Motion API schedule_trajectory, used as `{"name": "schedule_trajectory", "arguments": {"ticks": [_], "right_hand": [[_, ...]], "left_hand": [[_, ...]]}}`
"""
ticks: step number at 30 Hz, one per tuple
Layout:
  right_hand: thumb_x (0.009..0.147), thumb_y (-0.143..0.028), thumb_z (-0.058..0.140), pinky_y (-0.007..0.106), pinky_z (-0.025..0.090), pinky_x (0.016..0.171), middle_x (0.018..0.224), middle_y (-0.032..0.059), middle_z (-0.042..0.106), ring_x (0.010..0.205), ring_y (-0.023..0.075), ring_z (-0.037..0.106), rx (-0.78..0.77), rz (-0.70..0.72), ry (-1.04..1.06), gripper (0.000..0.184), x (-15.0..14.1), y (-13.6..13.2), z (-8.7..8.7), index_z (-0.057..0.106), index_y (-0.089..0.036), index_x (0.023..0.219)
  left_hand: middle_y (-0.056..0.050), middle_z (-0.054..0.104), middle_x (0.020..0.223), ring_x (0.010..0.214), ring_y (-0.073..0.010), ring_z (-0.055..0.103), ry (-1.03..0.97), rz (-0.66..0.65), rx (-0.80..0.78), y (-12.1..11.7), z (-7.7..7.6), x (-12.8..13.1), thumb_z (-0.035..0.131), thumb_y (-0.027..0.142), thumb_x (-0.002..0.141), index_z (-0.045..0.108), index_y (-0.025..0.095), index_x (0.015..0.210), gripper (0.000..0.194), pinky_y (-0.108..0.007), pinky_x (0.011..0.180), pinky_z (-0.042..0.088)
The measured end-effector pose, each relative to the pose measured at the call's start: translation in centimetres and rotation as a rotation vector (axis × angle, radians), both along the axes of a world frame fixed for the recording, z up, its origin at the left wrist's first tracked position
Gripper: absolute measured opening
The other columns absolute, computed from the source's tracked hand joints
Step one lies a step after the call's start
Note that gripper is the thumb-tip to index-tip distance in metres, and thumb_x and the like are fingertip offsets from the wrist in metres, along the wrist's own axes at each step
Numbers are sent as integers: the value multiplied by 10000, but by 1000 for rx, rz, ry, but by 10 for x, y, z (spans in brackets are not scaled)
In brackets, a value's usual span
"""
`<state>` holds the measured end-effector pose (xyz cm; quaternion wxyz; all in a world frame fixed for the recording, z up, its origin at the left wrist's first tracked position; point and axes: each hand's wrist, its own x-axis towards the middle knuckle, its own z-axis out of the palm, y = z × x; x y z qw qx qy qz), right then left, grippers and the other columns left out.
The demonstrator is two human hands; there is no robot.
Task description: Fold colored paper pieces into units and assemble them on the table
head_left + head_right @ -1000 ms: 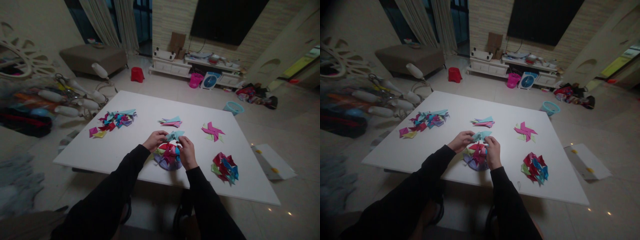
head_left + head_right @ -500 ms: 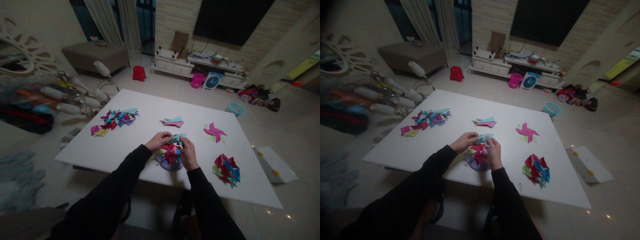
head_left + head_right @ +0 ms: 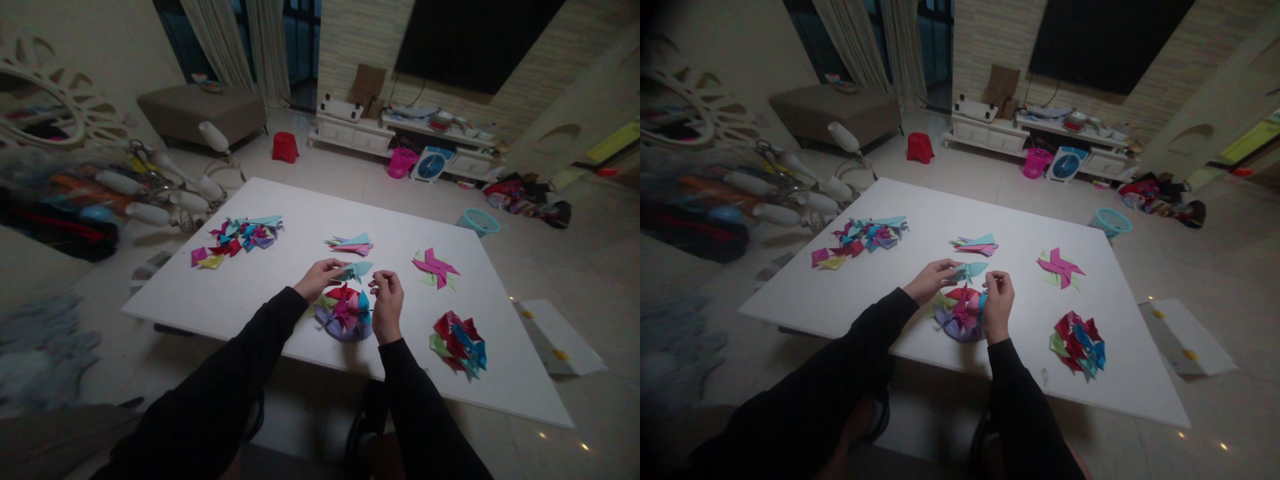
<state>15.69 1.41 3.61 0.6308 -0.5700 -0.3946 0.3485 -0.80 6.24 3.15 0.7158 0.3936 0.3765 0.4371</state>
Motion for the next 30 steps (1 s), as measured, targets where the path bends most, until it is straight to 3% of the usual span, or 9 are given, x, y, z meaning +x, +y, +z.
{"name": "schedule_trajectory", "arguments": {"ticks": [7,19,25,30], "right_hand": [[841,-398,690,277,436,642,852,13,596,763,156,558,92,106,-227,211,-9,-9,12,618,-200,851],[866,-344,677,306,416,642,852,20,604,747,163,557,134,91,-527,146,-9,-16,16,642,-218,803],[870,-384,657,299,416,645,816,24,620,748,168,558,94,43,-409,207,-5,-12,13,639,-210,760],[809,-445,705,298,427,667,759,12,640,728,165,555,17,44,-184,259,3,-3,-2,674,-189,786]], "left_hand": [[-31,657,848,782,-139,626,14,33,-1,1,4,1,869,405,620,644,143,774,377,-264,698,511],[-31,646,818,764,-132,617,-14,64,-26,-1,4,3,862,343,623,614,135,727,339,-276,717,529],[-44,636,881,780,-149,625,-69,95,-40,-1,9,0,735,419,760,656,150,790,282,-255,649,527],[-37,667,835,687,-123,653,23,48,-68,1,4,-2,809,336,706,682,154,917,306,-209,590,452]]}}
